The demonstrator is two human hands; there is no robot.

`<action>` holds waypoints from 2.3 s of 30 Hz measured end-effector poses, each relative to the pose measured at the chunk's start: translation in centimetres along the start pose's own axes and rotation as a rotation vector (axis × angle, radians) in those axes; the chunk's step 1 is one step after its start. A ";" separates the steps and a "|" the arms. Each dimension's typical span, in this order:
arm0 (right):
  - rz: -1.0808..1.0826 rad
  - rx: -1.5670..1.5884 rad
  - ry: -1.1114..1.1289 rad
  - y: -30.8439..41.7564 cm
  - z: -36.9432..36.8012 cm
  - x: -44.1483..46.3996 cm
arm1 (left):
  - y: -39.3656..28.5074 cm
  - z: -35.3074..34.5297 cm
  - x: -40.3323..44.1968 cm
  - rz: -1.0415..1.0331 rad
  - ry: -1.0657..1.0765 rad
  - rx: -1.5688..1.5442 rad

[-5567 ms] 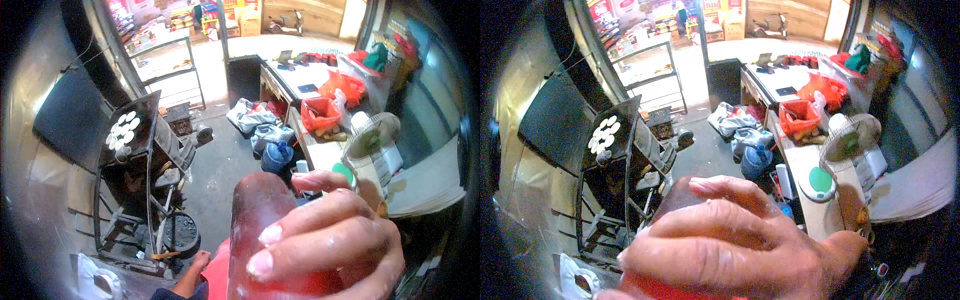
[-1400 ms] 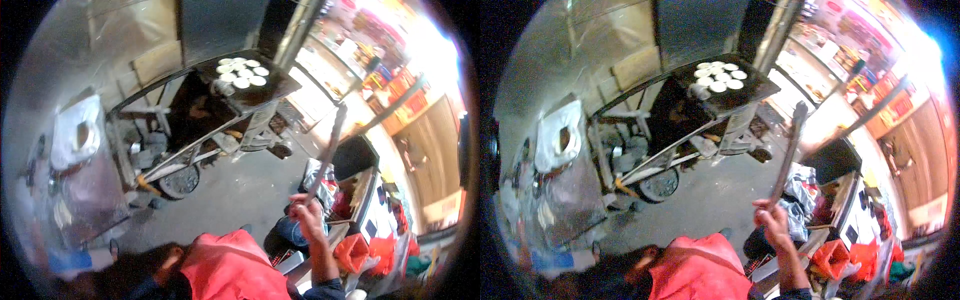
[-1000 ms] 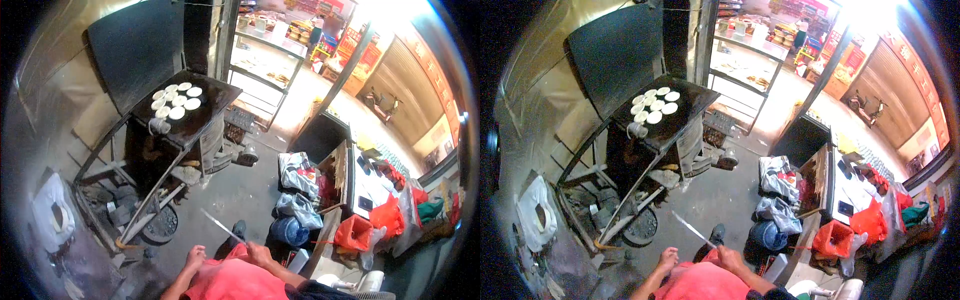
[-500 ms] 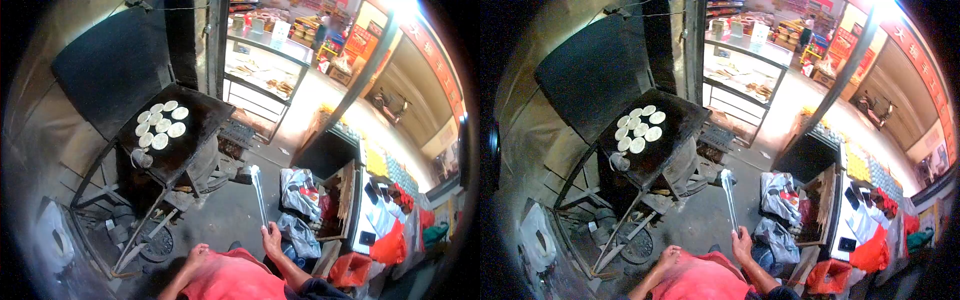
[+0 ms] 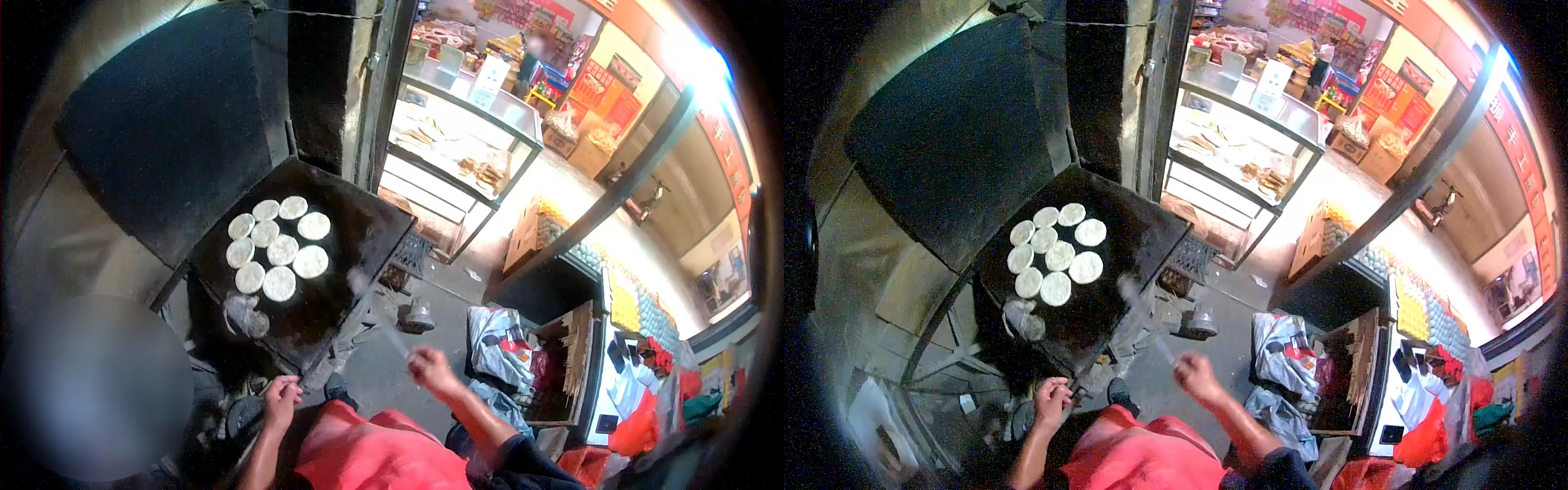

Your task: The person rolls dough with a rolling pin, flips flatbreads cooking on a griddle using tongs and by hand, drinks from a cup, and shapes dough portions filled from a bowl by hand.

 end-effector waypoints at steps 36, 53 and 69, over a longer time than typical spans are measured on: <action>0.461 -0.853 -0.244 16.0 -21.5 16.4 | -11.7 -4.4 42.9 -0.823 0.043 0.933; -0.150 -0.150 -0.365 6.7 -11.5 3.2 | -10.4 -5.2 36.9 -0.908 0.393 0.890; -0.191 -0.043 -0.420 4.0 -10.9 0.2 | -12.8 1.5 46.5 -0.965 -0.058 1.136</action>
Point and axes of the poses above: each hand's wrist, its own x-axis towards the middle knuckle, its own z-axis out of the back of the hand, y = z × x, the point moved 4 cm from there along x, towards the middle knuckle, and after that the axes turned 14 degrees about -y, right-handed, at the moved point
